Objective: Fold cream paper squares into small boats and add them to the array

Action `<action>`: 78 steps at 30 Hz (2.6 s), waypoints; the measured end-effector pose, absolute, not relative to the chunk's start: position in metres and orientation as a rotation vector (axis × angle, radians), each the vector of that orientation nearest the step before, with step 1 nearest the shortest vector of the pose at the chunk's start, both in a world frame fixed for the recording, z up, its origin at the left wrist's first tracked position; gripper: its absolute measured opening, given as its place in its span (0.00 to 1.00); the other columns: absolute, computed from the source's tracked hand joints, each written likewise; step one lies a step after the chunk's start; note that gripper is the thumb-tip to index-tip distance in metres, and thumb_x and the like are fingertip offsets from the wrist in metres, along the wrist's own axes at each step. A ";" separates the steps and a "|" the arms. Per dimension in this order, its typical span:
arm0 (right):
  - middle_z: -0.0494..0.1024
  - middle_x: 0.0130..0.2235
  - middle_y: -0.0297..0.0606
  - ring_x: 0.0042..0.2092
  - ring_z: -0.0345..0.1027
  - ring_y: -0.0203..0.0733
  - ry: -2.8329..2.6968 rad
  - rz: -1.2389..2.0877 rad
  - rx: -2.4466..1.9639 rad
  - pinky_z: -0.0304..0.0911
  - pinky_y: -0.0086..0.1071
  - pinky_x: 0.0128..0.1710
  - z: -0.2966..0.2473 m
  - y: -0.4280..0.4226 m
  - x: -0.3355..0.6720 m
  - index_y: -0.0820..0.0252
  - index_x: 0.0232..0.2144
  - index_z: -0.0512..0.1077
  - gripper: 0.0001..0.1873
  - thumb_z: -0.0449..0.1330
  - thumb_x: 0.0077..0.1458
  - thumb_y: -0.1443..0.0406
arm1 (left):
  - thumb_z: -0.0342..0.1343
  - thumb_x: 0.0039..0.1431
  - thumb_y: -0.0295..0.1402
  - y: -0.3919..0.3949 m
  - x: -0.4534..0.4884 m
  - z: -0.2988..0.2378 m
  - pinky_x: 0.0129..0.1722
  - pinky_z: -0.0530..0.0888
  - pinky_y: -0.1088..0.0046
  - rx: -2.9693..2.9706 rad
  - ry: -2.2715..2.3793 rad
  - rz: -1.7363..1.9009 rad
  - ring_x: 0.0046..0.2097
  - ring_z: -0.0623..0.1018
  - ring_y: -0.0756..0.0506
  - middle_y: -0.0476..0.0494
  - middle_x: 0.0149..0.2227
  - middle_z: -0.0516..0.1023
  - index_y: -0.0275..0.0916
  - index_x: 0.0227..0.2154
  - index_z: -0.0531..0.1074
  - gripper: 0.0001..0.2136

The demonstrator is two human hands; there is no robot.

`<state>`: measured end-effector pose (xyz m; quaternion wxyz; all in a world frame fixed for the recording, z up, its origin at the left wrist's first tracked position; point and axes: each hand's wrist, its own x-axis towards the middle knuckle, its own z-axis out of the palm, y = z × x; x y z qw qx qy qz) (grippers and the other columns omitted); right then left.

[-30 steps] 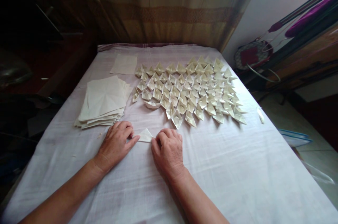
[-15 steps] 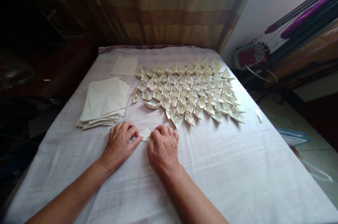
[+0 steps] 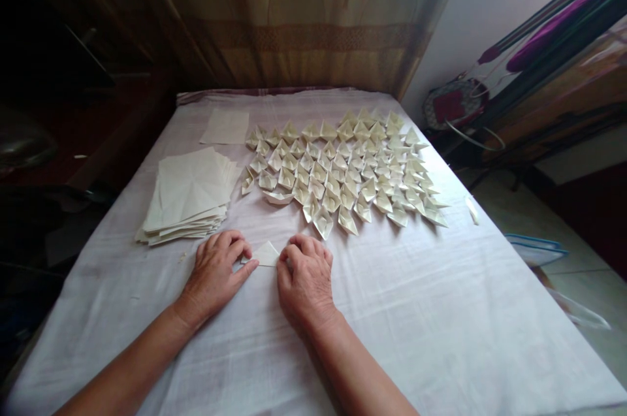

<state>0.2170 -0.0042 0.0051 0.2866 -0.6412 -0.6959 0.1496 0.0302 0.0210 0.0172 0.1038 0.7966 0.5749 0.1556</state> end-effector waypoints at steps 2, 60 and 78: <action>0.75 0.47 0.37 0.50 0.65 0.48 -1.837 0.427 -1.693 0.52 0.43 0.51 0.003 -0.004 0.222 0.54 0.31 0.74 0.05 0.62 0.52 0.70 | 0.63 0.56 0.34 0.021 0.028 0.016 0.47 0.65 0.59 2.338 1.696 0.467 0.48 0.71 0.39 0.45 0.43 0.73 0.43 0.32 0.74 0.04; 0.79 0.47 0.37 0.52 0.66 0.47 -1.872 0.305 -1.452 0.56 0.42 0.53 -0.004 -0.010 0.228 0.54 0.29 0.74 0.05 0.62 0.56 0.70 | 0.67 0.54 0.34 0.024 0.041 0.008 0.51 0.62 0.63 2.355 1.445 0.731 0.48 0.74 0.42 0.49 0.40 0.80 0.42 0.28 0.68 0.11; 0.78 0.48 0.38 0.56 0.63 0.48 -1.944 0.308 -1.508 0.54 0.43 0.54 -0.004 -0.015 0.226 0.56 0.31 0.72 0.06 0.58 0.60 0.70 | 0.56 0.63 0.33 0.008 0.014 0.010 0.48 0.69 0.63 2.380 1.538 1.038 0.44 0.77 0.42 0.44 0.40 0.79 0.42 0.38 0.72 0.03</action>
